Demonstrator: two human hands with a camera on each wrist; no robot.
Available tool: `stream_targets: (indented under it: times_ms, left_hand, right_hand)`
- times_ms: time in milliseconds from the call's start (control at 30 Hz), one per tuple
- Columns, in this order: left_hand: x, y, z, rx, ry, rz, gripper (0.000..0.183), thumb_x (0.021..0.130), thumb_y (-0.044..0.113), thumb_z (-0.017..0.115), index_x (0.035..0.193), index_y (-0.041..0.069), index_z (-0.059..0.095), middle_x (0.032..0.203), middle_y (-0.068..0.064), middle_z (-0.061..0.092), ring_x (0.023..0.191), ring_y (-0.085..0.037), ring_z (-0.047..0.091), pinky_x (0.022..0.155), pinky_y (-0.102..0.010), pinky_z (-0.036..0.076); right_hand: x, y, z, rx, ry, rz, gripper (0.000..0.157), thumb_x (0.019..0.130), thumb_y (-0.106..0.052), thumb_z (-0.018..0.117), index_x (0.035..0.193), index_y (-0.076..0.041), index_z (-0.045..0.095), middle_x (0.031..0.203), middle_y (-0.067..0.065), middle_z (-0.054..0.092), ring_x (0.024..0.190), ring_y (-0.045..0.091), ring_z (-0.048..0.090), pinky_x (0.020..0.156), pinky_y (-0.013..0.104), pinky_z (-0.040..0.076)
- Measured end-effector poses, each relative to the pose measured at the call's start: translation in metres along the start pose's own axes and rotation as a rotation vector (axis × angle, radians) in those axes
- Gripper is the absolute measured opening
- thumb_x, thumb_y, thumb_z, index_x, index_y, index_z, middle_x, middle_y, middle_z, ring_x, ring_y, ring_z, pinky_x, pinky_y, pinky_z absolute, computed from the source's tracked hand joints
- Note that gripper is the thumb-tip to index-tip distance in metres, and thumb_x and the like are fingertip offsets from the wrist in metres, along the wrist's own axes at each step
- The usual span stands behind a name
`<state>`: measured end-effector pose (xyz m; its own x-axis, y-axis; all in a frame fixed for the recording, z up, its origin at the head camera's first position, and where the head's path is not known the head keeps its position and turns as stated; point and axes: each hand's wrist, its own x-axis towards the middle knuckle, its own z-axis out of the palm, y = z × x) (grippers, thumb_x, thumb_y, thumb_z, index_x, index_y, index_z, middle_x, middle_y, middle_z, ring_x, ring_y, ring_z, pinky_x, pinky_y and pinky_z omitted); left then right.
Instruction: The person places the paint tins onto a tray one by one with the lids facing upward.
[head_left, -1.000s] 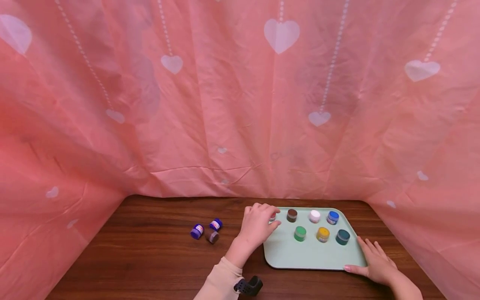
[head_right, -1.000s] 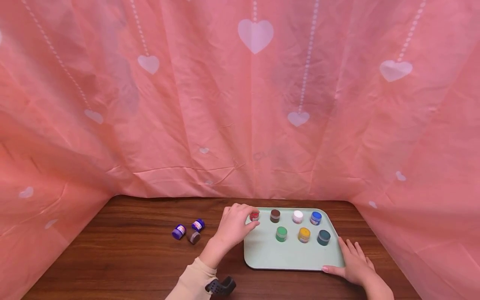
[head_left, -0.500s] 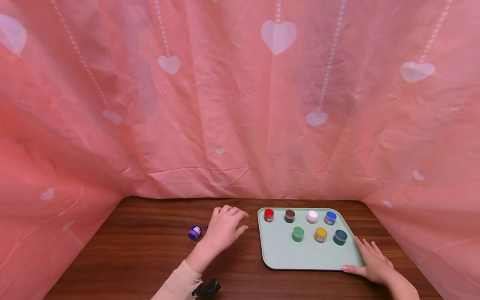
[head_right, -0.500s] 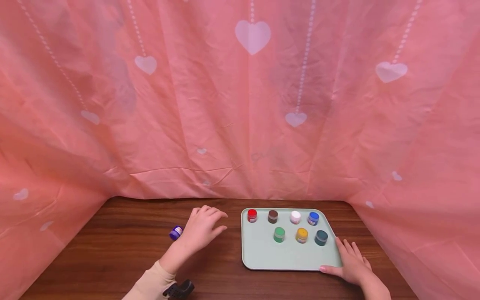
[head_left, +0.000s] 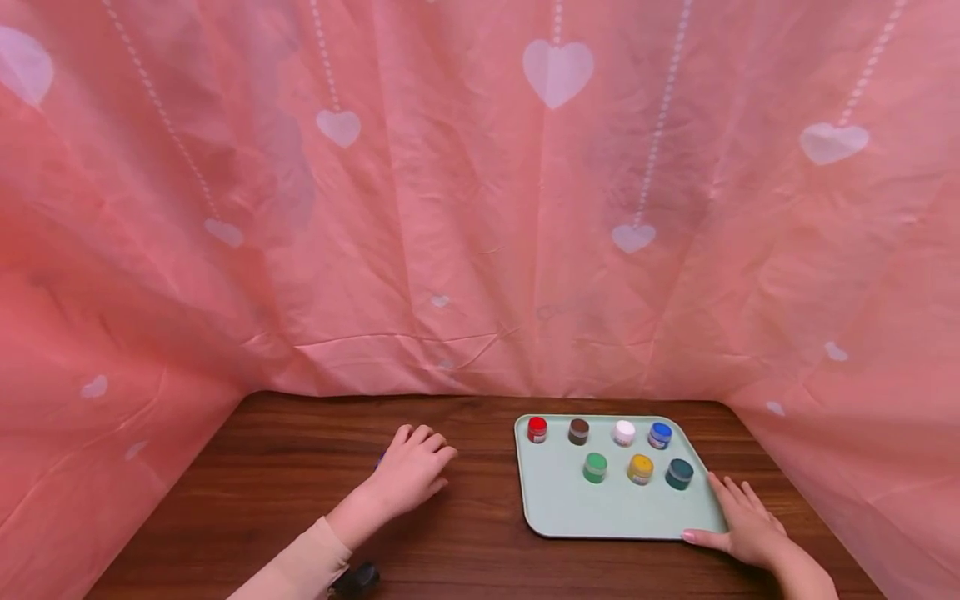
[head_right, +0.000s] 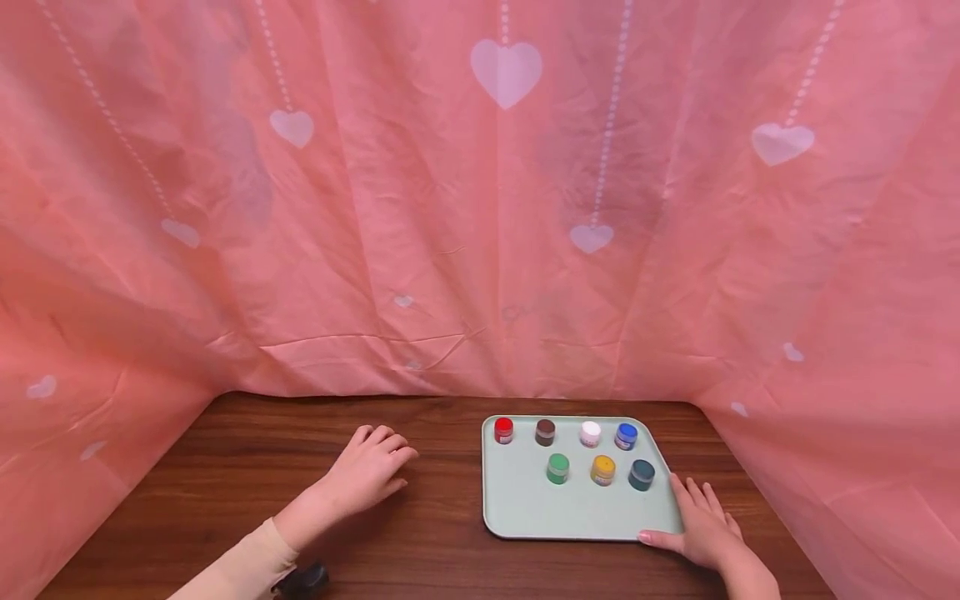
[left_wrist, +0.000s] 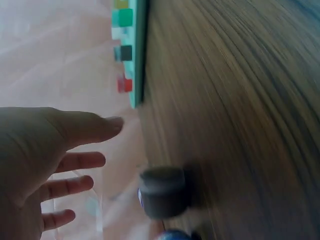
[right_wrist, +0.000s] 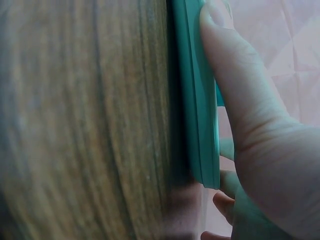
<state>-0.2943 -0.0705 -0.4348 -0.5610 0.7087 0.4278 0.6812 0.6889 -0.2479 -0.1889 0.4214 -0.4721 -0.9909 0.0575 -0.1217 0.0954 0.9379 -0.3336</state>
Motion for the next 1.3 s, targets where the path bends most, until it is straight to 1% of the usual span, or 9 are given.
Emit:
stream_targets:
  times_ms: [167,300,433,567,700,833,1067,1200,1300]
  left_hand:
    - [-0.009,-0.013,0.0,0.072,-0.05,0.097,0.044,0.065,0.03,0.088,0.105,0.022,0.069,0.104,0.003,0.065,0.103,-0.021,0.054,0.089,-0.043,0.039]
    - [-0.011,-0.023,0.001,0.14,-0.058,0.165,0.043,0.064,0.032,0.088,0.102,0.023,0.068,0.106,0.004,0.064,0.105,-0.02,0.053,0.091,-0.043,0.039]
    - [-0.012,-0.03,0.007,0.198,-0.034,0.222,0.037,0.067,0.032,0.086,0.097,0.023,0.067,0.104,0.005,0.064,0.104,-0.02,0.053,0.092,-0.044,0.041]
    - [-0.013,-0.035,0.014,0.237,0.02,0.275,0.025,0.071,0.025,0.083,0.092,0.022,0.068,0.097,0.005,0.064,0.098,-0.019,0.054,0.089,-0.043,0.043]
    - [-0.013,-0.037,0.019,0.252,0.041,0.312,0.026,0.067,0.024,0.084,0.087,0.022,0.067,0.095,0.005,0.062,0.096,-0.018,0.053,0.089,-0.042,0.043]
    - [-0.012,-0.038,0.02,0.243,0.019,0.312,0.031,0.065,0.028,0.085,0.088,0.022,0.066,0.096,0.005,0.061,0.097,-0.018,0.052,0.09,-0.041,0.042]
    - [-0.01,-0.037,0.018,0.222,-0.034,0.266,0.034,0.068,0.036,0.083,0.092,0.02,0.066,0.099,0.005,0.062,0.099,-0.018,0.052,0.088,-0.039,0.04]
    - [-0.009,-0.037,0.018,0.171,-0.044,0.233,0.042,0.066,0.041,0.084,0.097,0.019,0.066,0.102,0.004,0.061,0.102,-0.018,0.052,0.088,-0.039,0.04]
    - [-0.008,-0.037,0.018,0.116,-0.027,0.202,0.045,0.064,0.041,0.084,0.099,0.019,0.067,0.102,0.005,0.061,0.102,-0.017,0.052,0.088,-0.038,0.039]
  right_hand:
    - [0.0,-0.001,0.0,0.003,-0.002,-0.002,0.108,0.082,-0.062,0.065,0.146,0.013,0.021,0.143,0.049,0.018,0.13,0.067,0.013,0.091,0.081,0.023]
    - [0.0,0.0,-0.002,-0.004,0.003,0.002,0.109,0.082,-0.062,0.065,0.146,0.013,0.02,0.143,0.049,0.018,0.13,0.067,0.013,0.091,0.081,0.023]
    - [0.0,0.0,-0.003,-0.008,0.009,0.004,0.109,0.081,-0.062,0.065,0.147,0.013,0.02,0.144,0.048,0.017,0.131,0.066,0.012,0.091,0.082,0.023]
    - [0.0,0.0,-0.002,-0.007,0.014,-0.002,0.108,0.081,-0.062,0.065,0.147,0.013,0.021,0.144,0.048,0.019,0.131,0.067,0.013,0.091,0.082,0.023]
    - [-0.001,-0.001,-0.001,-0.013,0.028,-0.008,0.108,0.081,-0.061,0.067,0.146,0.012,0.023,0.144,0.048,0.02,0.13,0.067,0.015,0.091,0.081,0.024]
    - [-0.001,-0.001,0.0,-0.016,0.033,-0.006,0.109,0.08,-0.062,0.067,0.146,0.012,0.023,0.144,0.047,0.02,0.13,0.066,0.015,0.091,0.081,0.024]
    - [-0.001,-0.001,0.0,-0.002,0.012,0.012,0.11,0.08,-0.063,0.066,0.147,0.011,0.02,0.145,0.047,0.017,0.132,0.065,0.012,0.092,0.082,0.023]
    - [-0.001,-0.001,0.0,0.0,0.012,0.01,0.11,0.081,-0.062,0.066,0.148,0.012,0.02,0.145,0.047,0.017,0.132,0.066,0.012,0.092,0.082,0.023]
    - [-0.001,-0.001,0.001,0.0,0.013,0.01,0.11,0.081,-0.062,0.066,0.148,0.012,0.02,0.145,0.047,0.017,0.132,0.066,0.012,0.092,0.081,0.023]
